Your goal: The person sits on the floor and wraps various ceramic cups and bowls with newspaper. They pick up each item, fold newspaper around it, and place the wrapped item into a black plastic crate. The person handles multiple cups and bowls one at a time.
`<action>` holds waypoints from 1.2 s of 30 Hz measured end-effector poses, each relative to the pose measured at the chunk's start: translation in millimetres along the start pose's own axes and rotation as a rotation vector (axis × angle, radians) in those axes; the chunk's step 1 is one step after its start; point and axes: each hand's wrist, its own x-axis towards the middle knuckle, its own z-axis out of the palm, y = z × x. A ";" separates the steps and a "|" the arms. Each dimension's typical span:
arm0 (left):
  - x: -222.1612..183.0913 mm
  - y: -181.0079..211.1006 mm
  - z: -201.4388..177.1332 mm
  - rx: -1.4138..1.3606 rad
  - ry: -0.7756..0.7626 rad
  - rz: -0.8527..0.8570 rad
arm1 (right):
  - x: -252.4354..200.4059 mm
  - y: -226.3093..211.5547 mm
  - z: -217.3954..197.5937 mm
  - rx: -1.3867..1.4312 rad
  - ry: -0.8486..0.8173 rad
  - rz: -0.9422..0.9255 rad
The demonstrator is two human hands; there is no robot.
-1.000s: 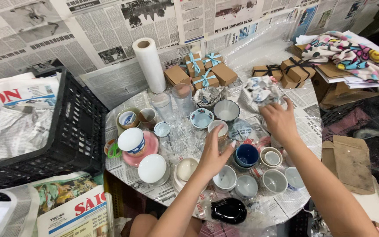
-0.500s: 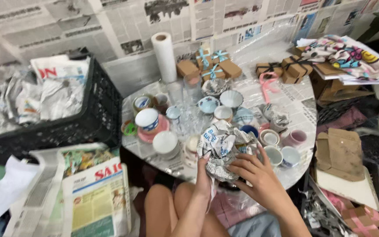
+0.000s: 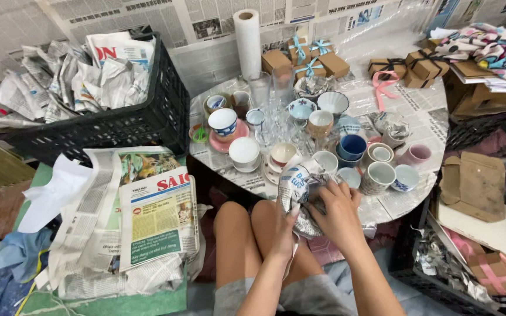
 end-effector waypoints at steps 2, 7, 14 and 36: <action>6.9 -6.9 -10.7 -0.106 0.023 -0.074 | -2.2 -3.9 -0.5 0.037 0.064 -0.078; 9.6 -24.1 -31.1 -0.182 0.068 -0.187 | -15.6 -11.6 3.6 0.148 0.202 -0.068; -0.9 -13.9 -21.4 -0.002 -0.048 0.038 | -12.0 -5.6 15.1 0.090 0.202 0.001; -7.4 -2.0 -6.8 -0.461 -0.095 -0.048 | -57.6 -65.4 -2.7 0.792 0.187 -0.388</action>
